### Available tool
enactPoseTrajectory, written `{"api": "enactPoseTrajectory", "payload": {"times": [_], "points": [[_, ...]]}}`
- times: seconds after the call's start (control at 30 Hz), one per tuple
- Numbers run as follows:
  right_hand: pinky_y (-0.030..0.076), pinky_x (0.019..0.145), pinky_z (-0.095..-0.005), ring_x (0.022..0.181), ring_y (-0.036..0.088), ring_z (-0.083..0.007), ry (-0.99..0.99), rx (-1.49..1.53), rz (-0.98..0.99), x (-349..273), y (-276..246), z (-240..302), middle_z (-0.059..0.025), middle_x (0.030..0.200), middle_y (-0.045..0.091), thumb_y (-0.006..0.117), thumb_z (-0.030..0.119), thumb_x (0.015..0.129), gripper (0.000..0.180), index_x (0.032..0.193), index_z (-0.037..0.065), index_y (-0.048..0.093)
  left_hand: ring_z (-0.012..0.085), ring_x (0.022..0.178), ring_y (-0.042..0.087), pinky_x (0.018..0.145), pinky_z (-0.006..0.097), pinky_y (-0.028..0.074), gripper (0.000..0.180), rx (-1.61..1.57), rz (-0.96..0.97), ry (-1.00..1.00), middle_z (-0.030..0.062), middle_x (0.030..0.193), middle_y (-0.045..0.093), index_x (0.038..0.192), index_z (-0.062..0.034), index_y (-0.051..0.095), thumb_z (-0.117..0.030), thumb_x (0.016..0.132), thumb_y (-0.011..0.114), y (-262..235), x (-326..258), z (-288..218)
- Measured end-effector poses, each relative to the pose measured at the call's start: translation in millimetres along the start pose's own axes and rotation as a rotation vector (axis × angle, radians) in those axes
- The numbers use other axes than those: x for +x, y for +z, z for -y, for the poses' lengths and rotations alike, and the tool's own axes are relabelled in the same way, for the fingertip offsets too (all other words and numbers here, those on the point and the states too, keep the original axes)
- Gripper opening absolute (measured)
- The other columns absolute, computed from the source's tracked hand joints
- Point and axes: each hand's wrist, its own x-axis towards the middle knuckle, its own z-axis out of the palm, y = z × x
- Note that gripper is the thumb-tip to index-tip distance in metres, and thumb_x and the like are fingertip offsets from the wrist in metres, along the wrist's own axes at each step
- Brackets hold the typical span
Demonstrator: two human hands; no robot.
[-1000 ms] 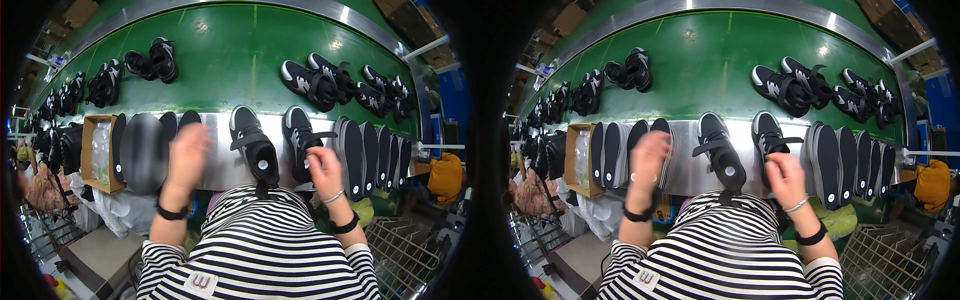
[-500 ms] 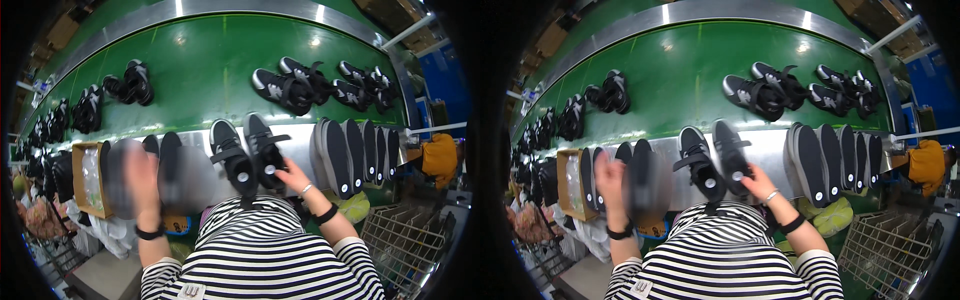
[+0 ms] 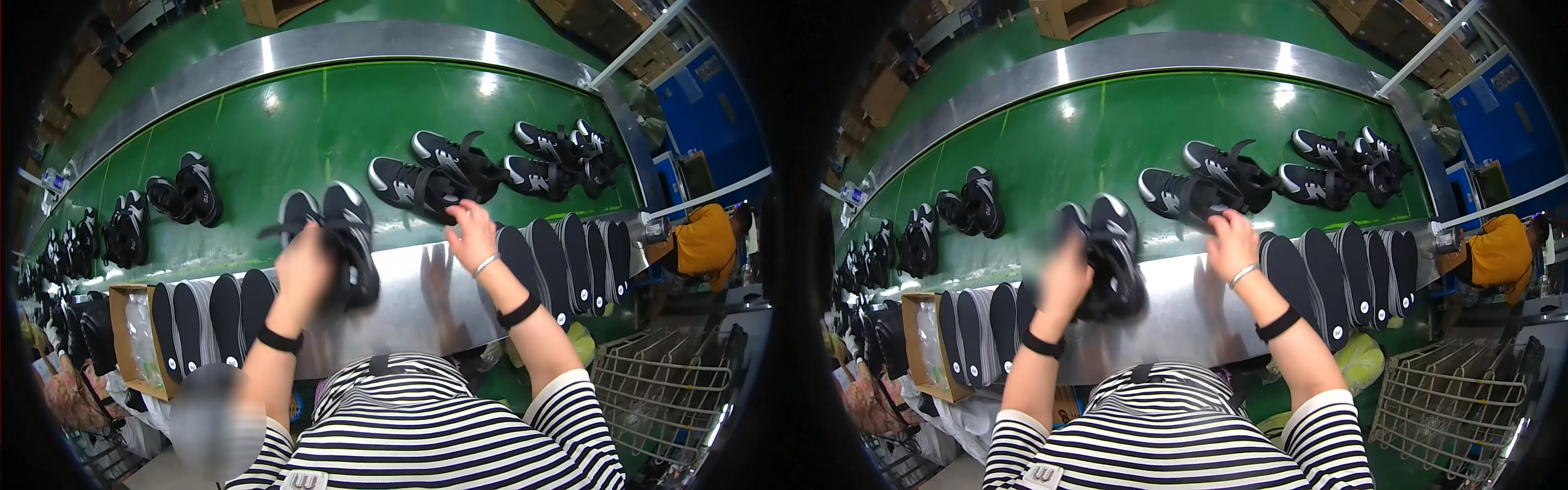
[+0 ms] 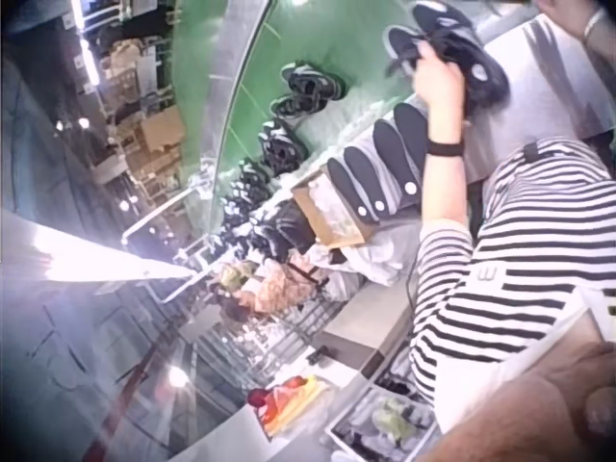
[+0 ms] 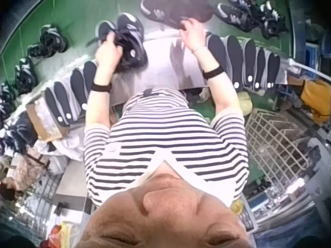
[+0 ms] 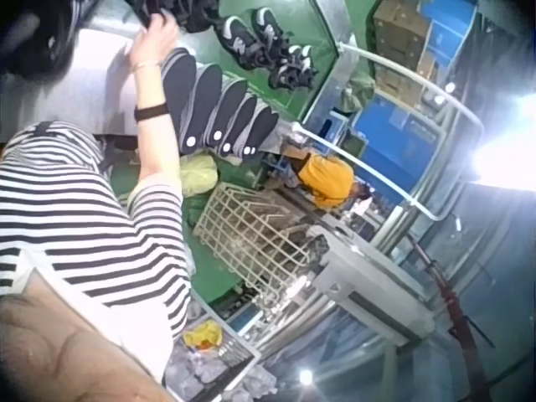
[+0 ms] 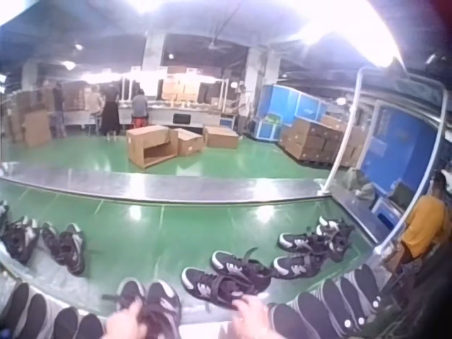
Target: The person inserts black insoles into black sneakers on a green factory conveyor belt. They repeatedly pick up an insole, place it inside a shoe, and adjust the fit by hand. The person also moves completed pairs of shoes along the belt and places stacks of insoles into plastic bags.
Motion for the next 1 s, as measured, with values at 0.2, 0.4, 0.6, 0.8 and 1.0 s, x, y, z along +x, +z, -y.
{"api": "enactPoseTrajectory", "payload": {"times": [0.2, 0.4, 0.6, 0.8, 1.0], "points": [[0.016, 0.095, -0.06, 0.127, 0.008, -0.0378, 0.252, -0.238, 0.262, 52.1, 3.0, -32.4, -0.0181, 0.134, 0.02, 0.069, 0.02, 0.058, 0.048, 0.103, 0.023, 0.055, 0.0348, 0.081, 0.056, 0.07, 0.042, 0.044, 0.055, -0.093, -0.093, -0.272, 0.0172, 0.089, 0.058, 0.124, -0.0101, 0.034, -0.017, 0.074, 0.057, -16.0, 78.6, 59.0], [0.029, 0.095, -0.0486, 0.122, 0.022, -0.0366, 0.277, -0.15, 0.531, 81.7, 15.8, -73.8, -0.0165, 0.132, 0.027, 0.075, 0.027, 0.054, 0.039, 0.091, 0.023, 0.063, 0.033, 0.104, 0.043, 0.089, 0.04, 0.034, 0.045, -0.144, -0.517, 0.026, 0.016, 0.109, 0.048, 0.114, -0.0028, 0.044, -0.012, 0.072, 0.058, 5.3, 42.5, 36.7], [0.046, 0.075, -0.0399, 0.096, 0.05, -0.0299, 0.162, -0.217, 0.494, 63.2, 4.7, -4.1, -0.013, 0.097, 0.055, 0.063, 0.034, 0.068, 0.03, 0.088, 0.012, 0.062, 0.0323, 0.1, 0.047, 0.085, 0.036, 0.038, 0.041, -0.753, 0.105, 0.045, 0.0174, 0.11, 0.048, 0.111, 0.0005, 0.046, -0.018, 0.076, 0.058, 38.1, -28.1, -29.0], [0.048, 0.062, -0.041, 0.082, 0.053, -0.0312, -0.011, -0.154, 0.536, -47.1, -25.7, 84.6, -0.015, 0.086, 0.052, 0.059, 0.026, 0.072, 0.025, 0.084, 0.005, 0.054, 0.0345, 0.107, 0.04, 0.092, 0.036, 0.032, 0.074, -0.781, 0.068, -0.031, 0.0256, 0.116, 0.039, 0.125, 0.006, 0.026, -0.031, 0.072, 0.062, 69.2, -64.2, -70.5], [0.046, 0.074, -0.0418, 0.092, 0.052, -0.0415, 0.056, 0.255, 0.612, -97.8, -45.5, 98.3, -0.0299, 0.115, 0.041, 0.055, 0.02, 0.077, 0.035, 0.108, 0.006, 0.049, 0.0396, 0.105, 0.04, 0.092, 0.041, 0.033, 0.065, -0.984, 0.05, -0.137, 0.0269, 0.113, 0.039, 0.123, 0.0046, 0.025, -0.007, 0.065, 0.052, 79.7, -83.0, -47.0]]}}
